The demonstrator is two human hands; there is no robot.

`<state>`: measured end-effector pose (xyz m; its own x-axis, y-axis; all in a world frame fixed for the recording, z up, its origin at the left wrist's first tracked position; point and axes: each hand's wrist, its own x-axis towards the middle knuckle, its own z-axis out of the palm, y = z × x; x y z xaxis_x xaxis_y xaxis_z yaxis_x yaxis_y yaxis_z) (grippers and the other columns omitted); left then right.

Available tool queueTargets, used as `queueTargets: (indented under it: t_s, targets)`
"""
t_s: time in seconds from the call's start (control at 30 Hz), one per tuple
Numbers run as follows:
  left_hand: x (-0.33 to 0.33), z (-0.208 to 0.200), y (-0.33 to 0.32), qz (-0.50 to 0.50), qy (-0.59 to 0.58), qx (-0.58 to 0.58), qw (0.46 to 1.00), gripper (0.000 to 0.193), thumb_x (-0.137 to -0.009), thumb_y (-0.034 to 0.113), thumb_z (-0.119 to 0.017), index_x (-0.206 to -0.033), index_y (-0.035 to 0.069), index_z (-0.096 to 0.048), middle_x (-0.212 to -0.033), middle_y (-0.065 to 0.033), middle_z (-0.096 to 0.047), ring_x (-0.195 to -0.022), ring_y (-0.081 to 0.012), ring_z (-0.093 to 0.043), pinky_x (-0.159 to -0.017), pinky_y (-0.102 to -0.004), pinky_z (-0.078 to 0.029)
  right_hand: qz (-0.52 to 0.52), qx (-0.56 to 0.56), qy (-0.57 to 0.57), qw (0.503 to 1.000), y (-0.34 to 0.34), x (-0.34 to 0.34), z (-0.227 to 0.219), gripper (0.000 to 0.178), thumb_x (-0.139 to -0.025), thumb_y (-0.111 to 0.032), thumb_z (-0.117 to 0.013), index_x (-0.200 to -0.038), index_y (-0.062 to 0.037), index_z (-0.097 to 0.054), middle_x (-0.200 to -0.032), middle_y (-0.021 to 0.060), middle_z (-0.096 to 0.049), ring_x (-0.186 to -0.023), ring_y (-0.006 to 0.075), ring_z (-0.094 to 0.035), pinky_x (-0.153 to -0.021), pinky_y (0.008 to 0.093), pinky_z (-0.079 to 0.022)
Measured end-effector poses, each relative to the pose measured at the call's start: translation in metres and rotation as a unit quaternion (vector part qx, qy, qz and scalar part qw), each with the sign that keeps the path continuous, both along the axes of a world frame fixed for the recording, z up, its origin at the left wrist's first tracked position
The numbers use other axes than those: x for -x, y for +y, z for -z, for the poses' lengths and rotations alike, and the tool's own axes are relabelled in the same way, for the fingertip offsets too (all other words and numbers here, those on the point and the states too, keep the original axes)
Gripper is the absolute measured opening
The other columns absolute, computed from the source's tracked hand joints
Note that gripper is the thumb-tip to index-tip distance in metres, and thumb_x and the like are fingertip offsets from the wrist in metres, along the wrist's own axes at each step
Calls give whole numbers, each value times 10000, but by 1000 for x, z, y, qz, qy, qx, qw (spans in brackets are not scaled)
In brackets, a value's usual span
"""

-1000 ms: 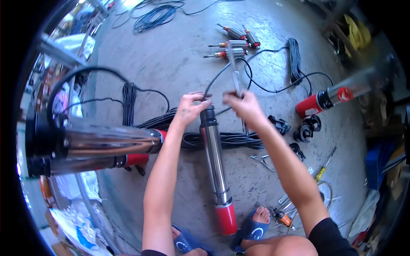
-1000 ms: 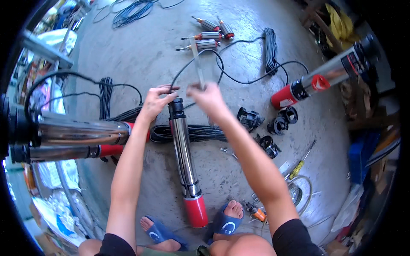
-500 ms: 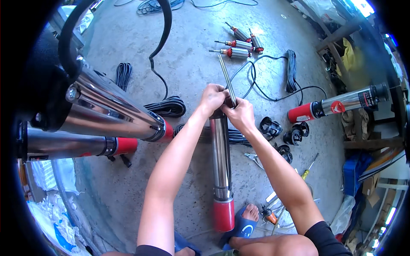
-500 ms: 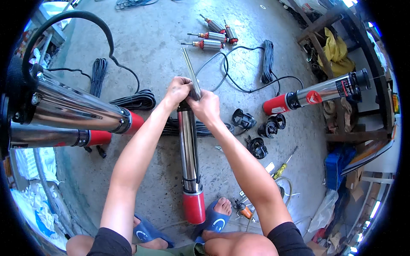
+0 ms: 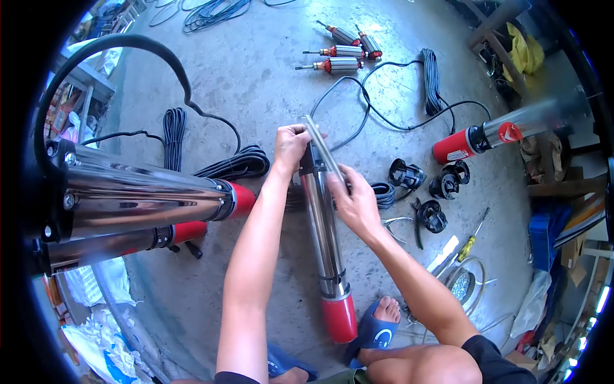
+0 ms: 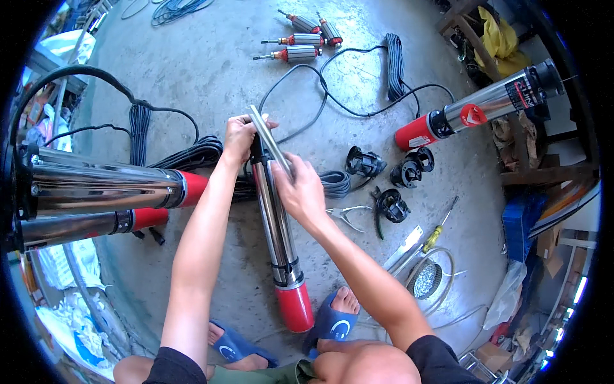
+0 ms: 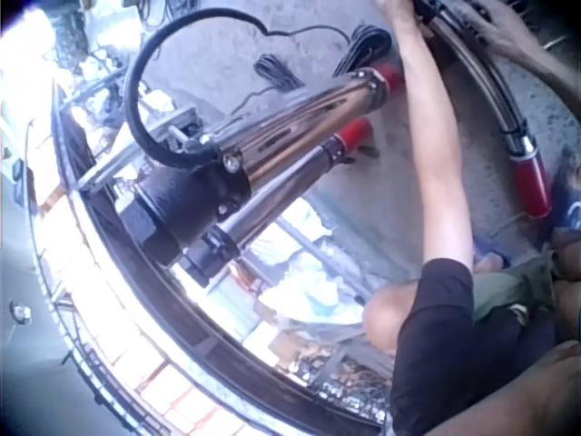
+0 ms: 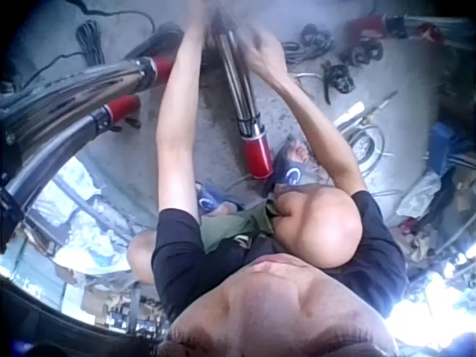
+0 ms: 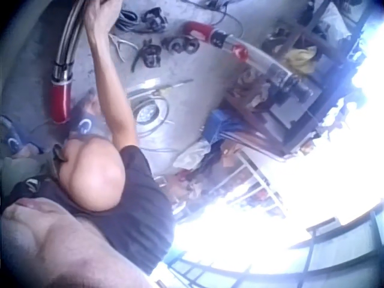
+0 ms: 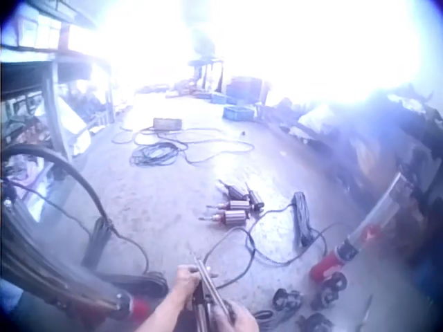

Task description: The person assembles components of submersible pumps by hand and using a pneumatic screwdriver while sitting on the floor.

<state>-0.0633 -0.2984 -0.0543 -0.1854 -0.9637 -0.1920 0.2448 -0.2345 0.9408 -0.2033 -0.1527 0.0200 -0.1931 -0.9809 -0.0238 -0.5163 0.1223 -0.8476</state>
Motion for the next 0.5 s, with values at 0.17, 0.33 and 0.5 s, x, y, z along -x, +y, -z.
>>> queueTargets:
  t_s: [0.17, 0.33, 0.5]
  targets:
    - [7, -4, 0, 9, 56, -20, 998, 227, -915, 123, -697, -778, -57, -708, -778, -139, -737, -548, -90, -600, -504, -245, -483, 69, -134, -186, 971, 62, 14, 19, 451, -992, -267, -601, -1372, -26, -569, -890, 16, -552, -707, 88, -510, -625, 260, -455]
    - [5, -8, 0, 36, 13, -28, 999, 210, -916, 140, -700, -783, -24, -695, -841, -177, -738, -595, -132, -619, -545, -257, -500, 23, -122, -56, 991, 99, -6, -5, 475, -934, -246, -653, -1367, -60, -594, -869, 103, -509, -802, 195, -562, -750, 342, -488]
    - [11, -8, -1, 22, 3, -12, 1000, 232, -906, 153, -706, -772, -36, -704, -794, -151, -737, -561, -95, -580, -511, -252, -470, -41, -83, 110, 990, 97, -12, -3, 533, -896, -289, -678, -1368, -69, -564, -967, 153, -532, -835, 324, -605, -660, 424, -525]
